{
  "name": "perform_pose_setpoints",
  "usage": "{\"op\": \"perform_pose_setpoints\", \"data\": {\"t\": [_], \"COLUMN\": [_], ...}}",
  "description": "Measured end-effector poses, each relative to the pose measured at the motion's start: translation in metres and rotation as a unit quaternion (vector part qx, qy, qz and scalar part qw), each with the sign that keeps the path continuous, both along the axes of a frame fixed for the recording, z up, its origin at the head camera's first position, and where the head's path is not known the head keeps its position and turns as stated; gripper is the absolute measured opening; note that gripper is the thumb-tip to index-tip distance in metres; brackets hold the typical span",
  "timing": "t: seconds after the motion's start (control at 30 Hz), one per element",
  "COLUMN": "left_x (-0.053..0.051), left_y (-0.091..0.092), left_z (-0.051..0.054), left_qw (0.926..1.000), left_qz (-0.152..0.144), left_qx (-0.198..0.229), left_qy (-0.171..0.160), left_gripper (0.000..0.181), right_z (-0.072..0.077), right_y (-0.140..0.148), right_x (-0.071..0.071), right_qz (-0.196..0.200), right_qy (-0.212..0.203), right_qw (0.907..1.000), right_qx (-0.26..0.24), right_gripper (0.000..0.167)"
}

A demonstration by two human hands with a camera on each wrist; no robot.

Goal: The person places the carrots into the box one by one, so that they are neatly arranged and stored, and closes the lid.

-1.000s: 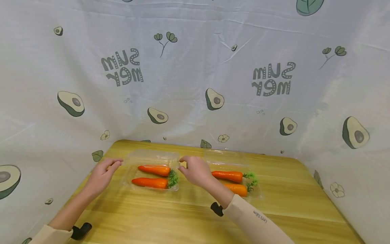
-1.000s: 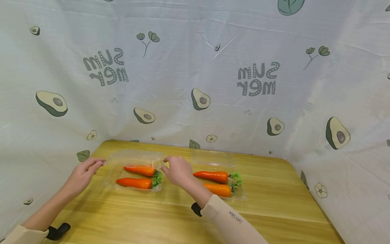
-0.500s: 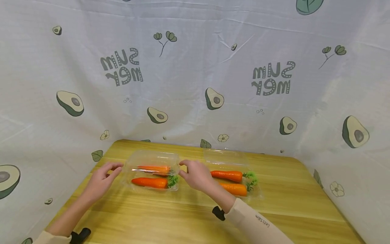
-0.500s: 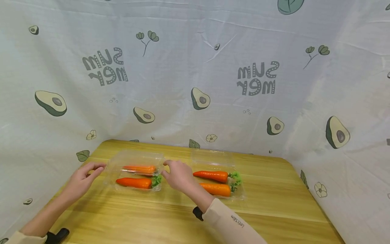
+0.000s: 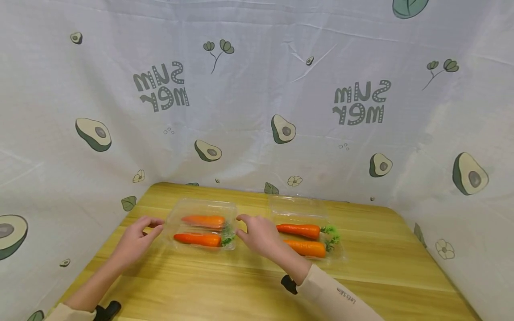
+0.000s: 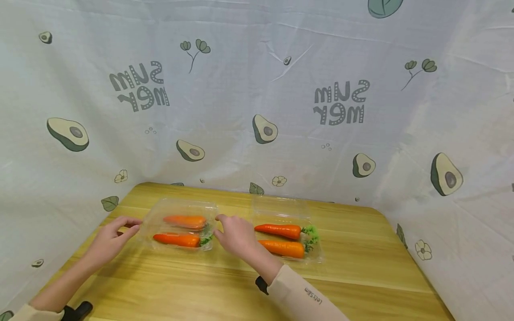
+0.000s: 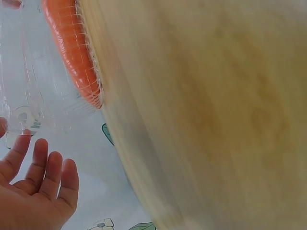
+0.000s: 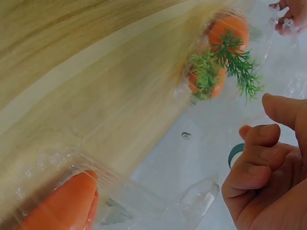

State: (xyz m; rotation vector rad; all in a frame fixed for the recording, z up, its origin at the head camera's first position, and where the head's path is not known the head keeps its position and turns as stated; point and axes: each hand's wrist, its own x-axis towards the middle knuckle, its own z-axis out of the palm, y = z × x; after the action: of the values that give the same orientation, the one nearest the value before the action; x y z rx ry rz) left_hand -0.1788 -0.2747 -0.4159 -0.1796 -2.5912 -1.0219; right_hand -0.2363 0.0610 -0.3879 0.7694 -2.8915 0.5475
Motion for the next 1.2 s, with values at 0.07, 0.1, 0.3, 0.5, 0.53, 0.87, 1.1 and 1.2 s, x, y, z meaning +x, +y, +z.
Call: {"op": "perform_pose_setpoints", "data": {"t": [0.07,0.1,0.3,0.5,0.53,0.87,1.1,1.2], "left_x": [0.000,0.001,0.001,0.003,0.003,-0.002,-0.011,-0.014], "left_y": [0.001,0.001,0.002,0.001,0.001,-0.003,-0.007,-0.009], "left_z": [0.001,0.001,0.000,0.000,0.000,0.009,0.007,0.007], "left_qw": [1.0000,0.9999,0.9990,0.9976,0.9968,0.9796,0.9558,0.9482], "left_qz": [0.001,0.003,0.012,0.018,0.019,0.022,-0.008,-0.019], "left_qx": [0.001,0.000,-0.002,-0.013,-0.017,-0.019,0.088,0.104], "left_qy": [-0.008,-0.013,-0.042,-0.066,-0.076,-0.199,-0.280,-0.300], "left_gripper": [0.026,0.025,0.029,0.033,0.034,0.036,0.038,0.038], "right_z": [-0.001,-0.002,-0.006,-0.009,-0.010,-0.012,-0.013,-0.013], "right_y": [0.000,0.000,0.001,0.000,0.000,0.000,0.001,0.002], "right_x": [0.000,0.000,0.001,0.003,0.003,0.007,0.008,0.010], "right_qz": [0.001,0.001,0.000,0.000,0.000,-0.001,-0.004,-0.005], "right_qy": [0.003,0.004,0.015,0.025,0.026,0.014,0.003,-0.009], "right_qw": [1.0000,1.0000,0.9998,0.9995,0.9994,0.9996,1.0000,0.9995], "right_qx": [0.002,0.003,0.015,0.022,0.022,0.024,-0.001,-0.031], "right_gripper": [0.037,0.038,0.039,0.039,0.039,0.041,0.040,0.039]}}
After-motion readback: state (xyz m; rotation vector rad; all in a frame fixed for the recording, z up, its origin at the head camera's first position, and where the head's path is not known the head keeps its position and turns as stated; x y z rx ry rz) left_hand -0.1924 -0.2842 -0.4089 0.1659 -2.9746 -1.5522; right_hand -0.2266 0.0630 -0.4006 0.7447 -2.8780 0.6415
